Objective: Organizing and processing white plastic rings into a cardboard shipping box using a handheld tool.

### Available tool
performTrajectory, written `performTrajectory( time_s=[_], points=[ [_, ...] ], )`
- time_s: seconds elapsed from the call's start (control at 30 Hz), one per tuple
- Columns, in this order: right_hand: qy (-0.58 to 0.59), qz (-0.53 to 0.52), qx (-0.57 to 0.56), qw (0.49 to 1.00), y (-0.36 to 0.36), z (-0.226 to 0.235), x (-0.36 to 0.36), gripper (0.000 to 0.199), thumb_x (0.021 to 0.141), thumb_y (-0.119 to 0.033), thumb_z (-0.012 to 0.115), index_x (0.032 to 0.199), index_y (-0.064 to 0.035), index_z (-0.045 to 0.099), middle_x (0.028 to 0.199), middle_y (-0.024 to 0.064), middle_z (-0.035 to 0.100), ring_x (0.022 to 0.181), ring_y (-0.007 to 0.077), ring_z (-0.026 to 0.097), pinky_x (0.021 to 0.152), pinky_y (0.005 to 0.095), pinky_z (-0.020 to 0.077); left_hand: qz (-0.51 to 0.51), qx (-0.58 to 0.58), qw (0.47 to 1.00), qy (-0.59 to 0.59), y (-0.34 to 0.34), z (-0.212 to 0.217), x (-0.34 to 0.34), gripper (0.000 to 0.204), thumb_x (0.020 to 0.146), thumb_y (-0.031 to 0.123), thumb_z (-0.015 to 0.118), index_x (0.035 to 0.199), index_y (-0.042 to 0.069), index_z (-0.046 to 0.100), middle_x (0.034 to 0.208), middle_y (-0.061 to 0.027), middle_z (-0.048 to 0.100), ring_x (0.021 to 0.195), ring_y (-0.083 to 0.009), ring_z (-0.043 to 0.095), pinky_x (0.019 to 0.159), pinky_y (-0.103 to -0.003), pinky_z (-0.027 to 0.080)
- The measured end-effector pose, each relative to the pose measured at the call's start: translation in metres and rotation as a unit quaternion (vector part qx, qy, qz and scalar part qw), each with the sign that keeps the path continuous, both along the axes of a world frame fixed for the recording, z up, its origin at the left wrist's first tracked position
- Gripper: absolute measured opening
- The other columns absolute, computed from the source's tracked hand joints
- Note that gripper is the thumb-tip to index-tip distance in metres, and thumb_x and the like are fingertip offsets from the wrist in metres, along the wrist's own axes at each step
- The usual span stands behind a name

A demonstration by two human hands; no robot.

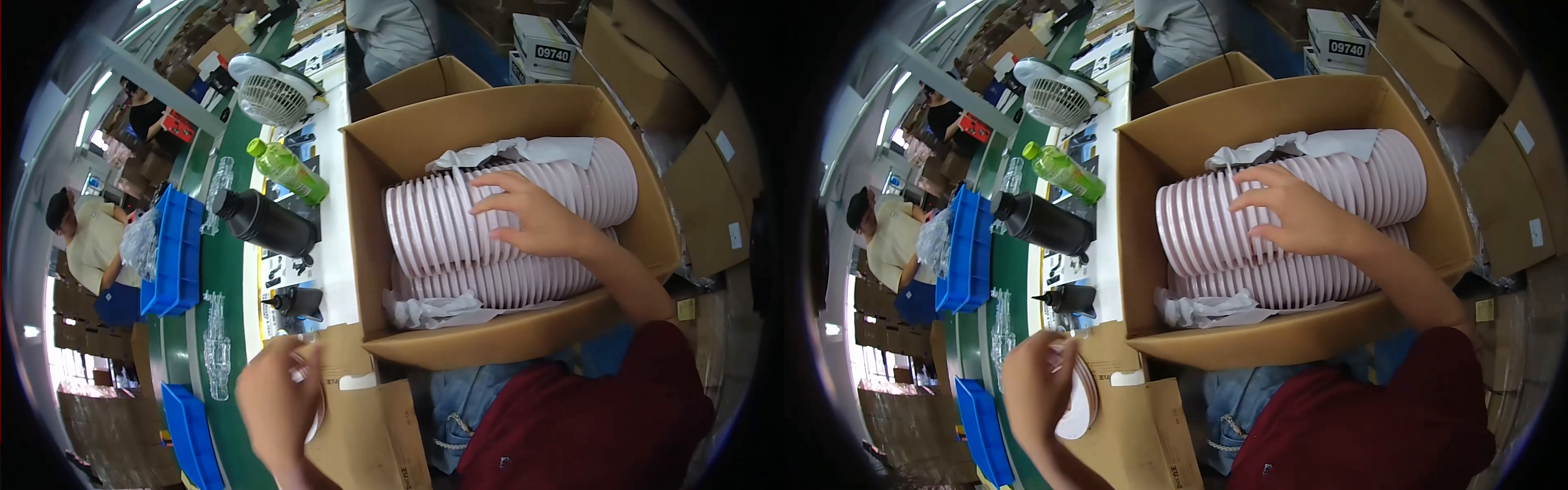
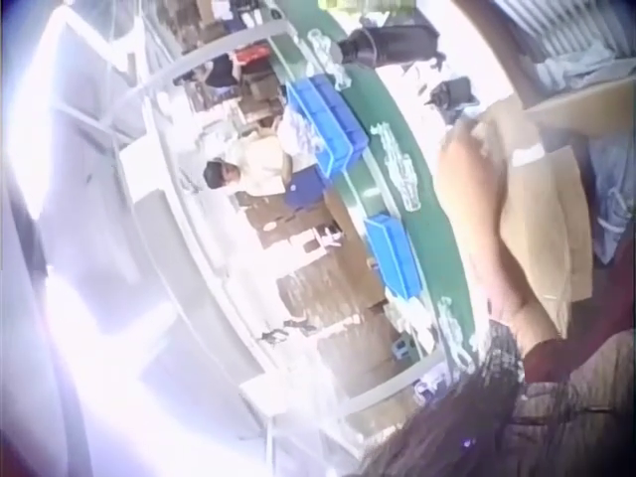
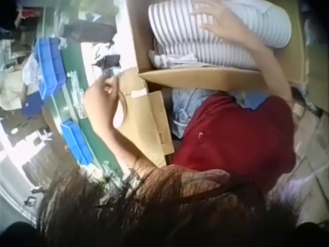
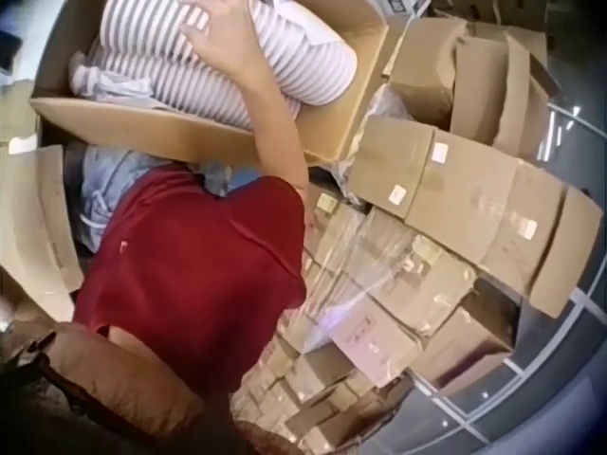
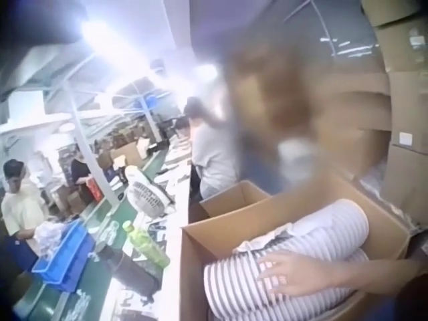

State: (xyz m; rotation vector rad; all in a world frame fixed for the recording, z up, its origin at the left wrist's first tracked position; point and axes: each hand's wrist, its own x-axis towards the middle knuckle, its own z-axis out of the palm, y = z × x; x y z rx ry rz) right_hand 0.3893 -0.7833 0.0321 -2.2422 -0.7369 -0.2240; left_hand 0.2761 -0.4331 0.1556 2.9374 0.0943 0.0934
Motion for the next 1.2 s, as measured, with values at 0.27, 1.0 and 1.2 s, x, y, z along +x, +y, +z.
performTrajectory(
  time_s=[0.27, 1.0, 1.2],
  points=[
    [-0.044, 0.017, -0.034, 0.998, -0.007, -0.014, 0.007, 0.052, 0.075, 0.007, 0.062, 0.121, -0.0148, 0.070, 0.147, 0.0236, 0.042, 0.131, 0.0401, 0.044, 0.110, 0.0435, 0.0356, -0.147, -0.088, 0.985, 0.021, -0.064, -0.150, 0.166, 0.025, 0.089, 0.016, 0.054, 0.103, -0.005, 0.057, 0.100, -0.0311, 0.064, 0.101, -0.0496, 0.058, 0.088, -0.049, 0.048],
    [0.109, 0.053, 0.117, 0.986, 0.007, 0.012, -0.006, 0.065, 0.086, -0.016, 0.070, 0.144, -0.0038, 0.043, 0.145, 0.0164, 0.045, 0.133, 0.0287, 0.046, 0.106, 0.0418, 0.0424, -0.104, -0.673, 0.731, -0.040, -0.099, -0.085, 0.145, 0.047, 0.102, 0.027, 0.053, 0.138, -0.002, 0.045, 0.099, -0.0081, 0.060, 0.092, -0.0130, 0.057, 0.084, -0.028, 0.047],
    [-0.005, -0.027, 0.136, 0.990, -0.004, -0.003, 0.005, 0.075, 0.082, -0.022, 0.077, 0.144, -0.0001, 0.040, 0.133, 0.0201, 0.055, 0.126, 0.0331, 0.052, 0.103, 0.0415, 0.0453, -0.308, -0.669, 0.670, -0.098, -0.183, -0.103, 0.156, 0.064, 0.094, 0.016, 0.064, 0.148, 0.000, 0.033, 0.114, -0.0102, 0.058, 0.102, -0.0188, 0.056, 0.093, -0.034, 0.046]
  ],
)
